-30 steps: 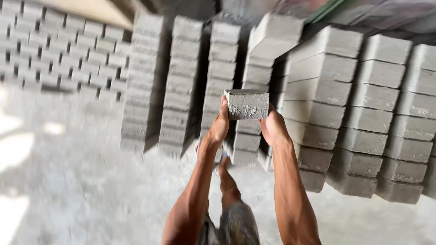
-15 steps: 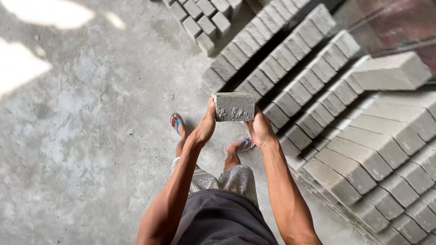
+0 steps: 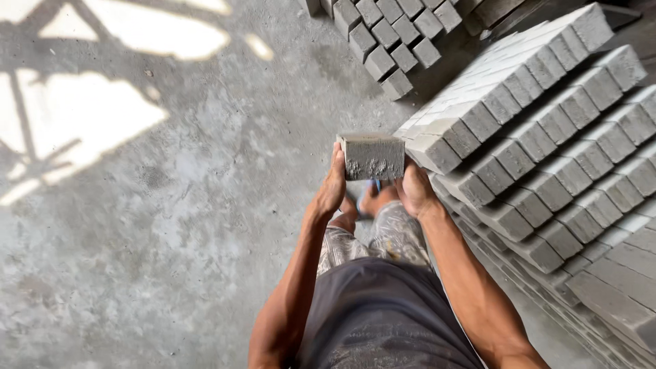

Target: The person picks up concrete bricks by hand and stacks them in neat rows on the floor of a warehouse.

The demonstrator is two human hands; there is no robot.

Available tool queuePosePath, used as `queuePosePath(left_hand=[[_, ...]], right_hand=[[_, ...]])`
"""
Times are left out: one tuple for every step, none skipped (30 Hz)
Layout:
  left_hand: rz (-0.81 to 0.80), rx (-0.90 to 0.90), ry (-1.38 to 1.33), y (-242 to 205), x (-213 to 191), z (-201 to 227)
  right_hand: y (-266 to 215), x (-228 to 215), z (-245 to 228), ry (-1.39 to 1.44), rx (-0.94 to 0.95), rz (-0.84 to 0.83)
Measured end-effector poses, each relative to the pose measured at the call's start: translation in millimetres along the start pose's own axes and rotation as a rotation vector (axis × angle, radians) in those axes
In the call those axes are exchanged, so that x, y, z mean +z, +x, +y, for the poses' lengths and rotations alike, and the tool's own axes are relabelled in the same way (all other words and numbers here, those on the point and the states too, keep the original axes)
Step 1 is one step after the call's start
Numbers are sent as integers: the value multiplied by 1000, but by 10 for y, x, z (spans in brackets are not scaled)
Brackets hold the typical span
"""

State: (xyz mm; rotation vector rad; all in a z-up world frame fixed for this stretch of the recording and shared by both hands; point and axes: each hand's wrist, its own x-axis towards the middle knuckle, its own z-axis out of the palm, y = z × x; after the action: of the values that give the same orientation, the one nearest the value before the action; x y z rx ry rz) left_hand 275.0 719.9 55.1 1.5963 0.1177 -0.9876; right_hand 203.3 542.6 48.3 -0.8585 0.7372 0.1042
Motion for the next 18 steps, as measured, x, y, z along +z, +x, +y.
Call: queuePosePath(left_hand=[[-1,-7,3,69,-113,102],[-1,12,23,178,-235,234],[-1,32,44,306,-349,366],[-3,26,46,467,-474,487],[-9,41,72,642,-598,604],[-17,45,87,755,-678,686],[-21,28,77,902,-771,819],[-9,54,85,1073,-898,971],[3,80,93,1245,-1024,1140],[-12,68,107,1417,-1158,1208],[-31,30,161,1572,-1294,1284],[-49,-10,206,1722,-1394,1339],[-62,-24,210,1845,-1490,1390],[-79,-51,226,2006,-1613,1463],[-96,-77,242,2168,-1737,1532],[-114,-84,257,2384,-1824,1502],[-104,-79,265,2611,-1910,1460],[-104,-83,279,2816,-2012,1390]], right_hand=[[161,96,-15,5,5,3],[368,203,-56,12,-21,-33],[590,300,-103,19,-47,-69],[750,429,-187,23,-44,-66],[923,553,-270,27,-41,-83],[1022,644,-347,24,-26,-93],[1195,730,-407,20,-10,-82],[1405,841,-457,17,-17,-74],[1615,958,-521,15,-24,-66],[1824,990,-506,31,-22,-50],[2016,1032,-491,11,-12,-63],[2194,1039,-489,-19,5,-77],[2244,1174,-590,-11,12,-62],[2334,1331,-694,3,-9,-59],[2427,1487,-795,17,-31,-56],[2520,1654,-881,33,-35,-39],[2627,1811,-962,50,-67,-39],[2710,1972,-1002,75,-95,-27]])
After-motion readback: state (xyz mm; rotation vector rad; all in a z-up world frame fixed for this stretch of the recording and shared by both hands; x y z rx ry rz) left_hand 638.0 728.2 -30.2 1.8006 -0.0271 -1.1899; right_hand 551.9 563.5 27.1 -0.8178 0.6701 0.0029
